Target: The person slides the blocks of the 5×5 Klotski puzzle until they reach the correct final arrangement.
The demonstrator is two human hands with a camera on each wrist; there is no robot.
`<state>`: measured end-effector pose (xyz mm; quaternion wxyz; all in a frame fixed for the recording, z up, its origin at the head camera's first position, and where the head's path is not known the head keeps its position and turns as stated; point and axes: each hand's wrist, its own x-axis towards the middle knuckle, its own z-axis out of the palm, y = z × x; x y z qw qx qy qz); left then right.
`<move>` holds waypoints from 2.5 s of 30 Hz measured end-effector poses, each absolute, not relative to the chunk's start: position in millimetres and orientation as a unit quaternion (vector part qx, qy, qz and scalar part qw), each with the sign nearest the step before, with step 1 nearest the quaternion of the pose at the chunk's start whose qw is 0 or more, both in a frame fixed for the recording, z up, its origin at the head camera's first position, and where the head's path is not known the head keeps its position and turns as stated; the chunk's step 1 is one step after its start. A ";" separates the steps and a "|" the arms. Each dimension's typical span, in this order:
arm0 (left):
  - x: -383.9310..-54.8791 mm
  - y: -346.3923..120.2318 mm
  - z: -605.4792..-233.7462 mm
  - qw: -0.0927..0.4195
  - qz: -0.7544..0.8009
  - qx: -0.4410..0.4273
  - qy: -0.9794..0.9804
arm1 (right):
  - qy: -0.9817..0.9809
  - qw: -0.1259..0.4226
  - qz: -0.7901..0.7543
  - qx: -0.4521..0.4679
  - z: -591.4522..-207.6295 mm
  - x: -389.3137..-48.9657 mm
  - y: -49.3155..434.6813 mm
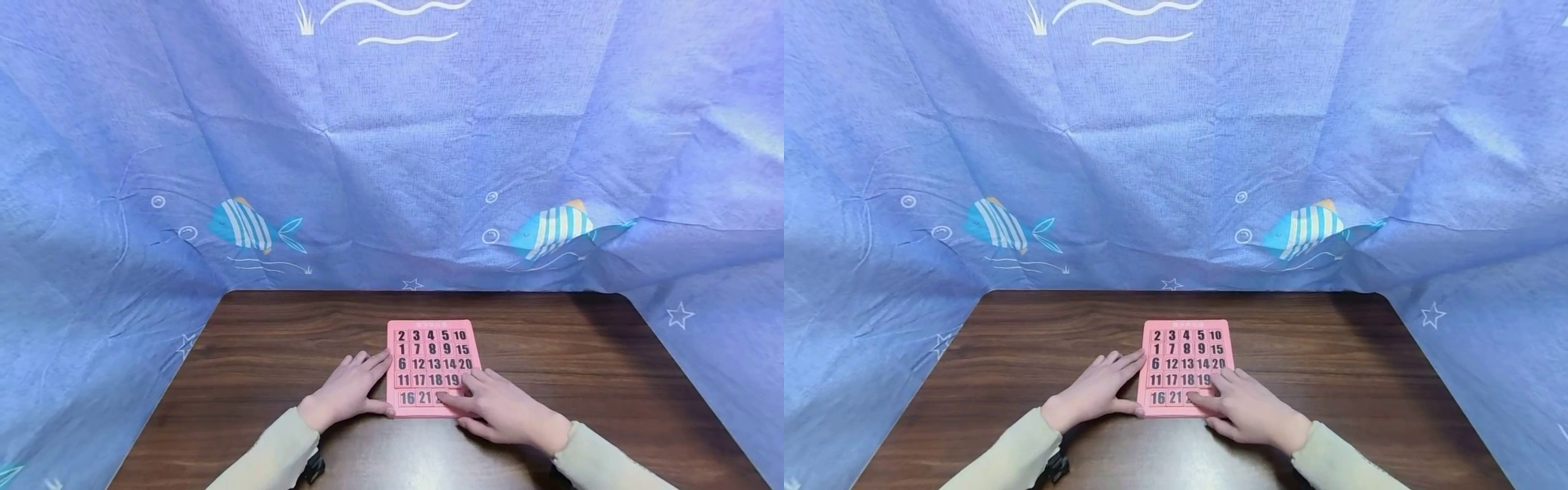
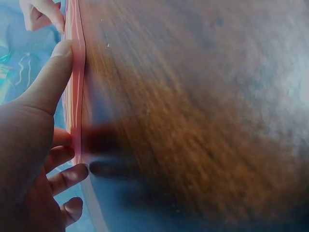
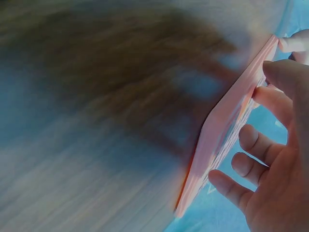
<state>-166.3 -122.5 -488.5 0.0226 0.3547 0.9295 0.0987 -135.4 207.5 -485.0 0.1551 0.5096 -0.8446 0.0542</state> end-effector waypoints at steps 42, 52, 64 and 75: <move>-169.7 -121.6 -492.5 0.038 0.090 0.354 0.930 | -0.938 -0.009 0.081 0.336 -477.2 -180.7 250.6; -169.6 -123.9 -489.8 0.037 0.097 0.346 0.932 | -0.927 0.004 0.062 0.370 -471.3 -164.2 252.1; -168.8 -121.5 -488.9 0.042 0.094 0.347 0.932 | -0.943 -0.002 0.084 0.323 -472.6 -187.5 247.1; -166.9 -120.3 -489.4 0.046 0.097 0.344 0.933 | -0.953 -0.033 0.079 0.290 -477.5 -205.4 243.0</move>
